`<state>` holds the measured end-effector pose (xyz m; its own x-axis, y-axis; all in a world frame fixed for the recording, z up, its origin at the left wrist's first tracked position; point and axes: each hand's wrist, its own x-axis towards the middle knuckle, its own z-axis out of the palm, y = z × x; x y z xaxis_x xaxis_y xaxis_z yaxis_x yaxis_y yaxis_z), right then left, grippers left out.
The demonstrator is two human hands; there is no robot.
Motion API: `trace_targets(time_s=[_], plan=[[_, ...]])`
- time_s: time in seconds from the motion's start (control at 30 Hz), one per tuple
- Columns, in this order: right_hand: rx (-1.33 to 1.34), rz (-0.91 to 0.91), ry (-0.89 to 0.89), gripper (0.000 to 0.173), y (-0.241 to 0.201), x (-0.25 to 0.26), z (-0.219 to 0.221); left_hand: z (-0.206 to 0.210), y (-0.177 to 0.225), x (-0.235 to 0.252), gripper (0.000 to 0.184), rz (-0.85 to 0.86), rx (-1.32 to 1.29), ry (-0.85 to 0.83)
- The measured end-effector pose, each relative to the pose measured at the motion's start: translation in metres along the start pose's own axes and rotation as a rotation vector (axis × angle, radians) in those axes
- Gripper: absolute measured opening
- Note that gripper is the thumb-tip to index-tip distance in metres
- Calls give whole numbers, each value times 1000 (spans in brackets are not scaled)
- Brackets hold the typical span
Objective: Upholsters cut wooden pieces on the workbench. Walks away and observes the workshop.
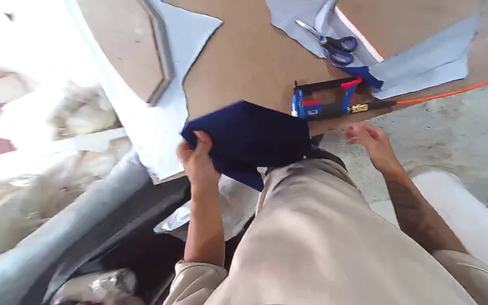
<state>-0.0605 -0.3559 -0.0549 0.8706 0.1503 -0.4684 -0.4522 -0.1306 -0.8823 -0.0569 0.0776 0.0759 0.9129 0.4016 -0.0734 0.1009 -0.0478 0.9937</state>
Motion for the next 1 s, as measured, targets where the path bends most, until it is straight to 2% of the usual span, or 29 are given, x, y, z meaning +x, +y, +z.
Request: trace_targets(time_s=[0.03,0.1,0.13,0.17,0.23,0.3,0.37,0.47,0.5,0.6,0.63,0.67,0.7,0.73,0.8,0.87,0.9,0.97,1.0], plan=[[16,31,-144,48,5,0,4,-11,18,11,17,-43,3,77],[65,27,-464,65,8,5,26,-36,40,27,33,-109,-70,122],[152,19,-567,72,7,5,41,-45,47,31,37,-145,-122,134],[288,32,-608,72,3,4,56,-49,51,33,39,-177,-145,159],[587,165,-537,59,-17,-4,77,-54,48,30,38,-230,-119,233],[705,232,-385,57,-39,-5,87,-53,40,21,41,-236,-145,279],[684,149,-382,58,-45,7,85,-57,28,8,42,-207,-218,267],[650,81,-427,57,-46,20,69,-63,6,-13,39,-231,-266,149],[639,62,-426,57,-46,20,64,-65,-7,-19,44,-246,-235,104],[604,-5,-380,57,-49,8,52,-79,-54,-31,74,-323,-213,-46],[595,-29,-353,57,-51,3,50,-85,-65,-32,77,-346,-200,-75],[585,-43,-315,57,-54,-5,51,-91,-71,-32,74,-367,-183,-84],[576,-55,-278,58,-56,-14,52,-95,-74,-26,63,-387,-155,-70],[577,-67,-250,58,-57,-22,54,-98,-76,-16,50,-397,-106,-51],[630,-76,-196,51,-53,-39,63,-107,-82,1,39,-371,172,-47],[720,-77,-93,46,-49,-50,80,-118,-88,13,39,-250,674,-16],[766,-77,-30,45,-49,-55,88,-125,-90,16,45,-154,807,-16],[882,-115,78,48,-53,-60,99,-124,-85,29,47,15,821,-31],[951,-141,116,50,-55,-63,104,-118,-79,33,45,37,769,-42]])
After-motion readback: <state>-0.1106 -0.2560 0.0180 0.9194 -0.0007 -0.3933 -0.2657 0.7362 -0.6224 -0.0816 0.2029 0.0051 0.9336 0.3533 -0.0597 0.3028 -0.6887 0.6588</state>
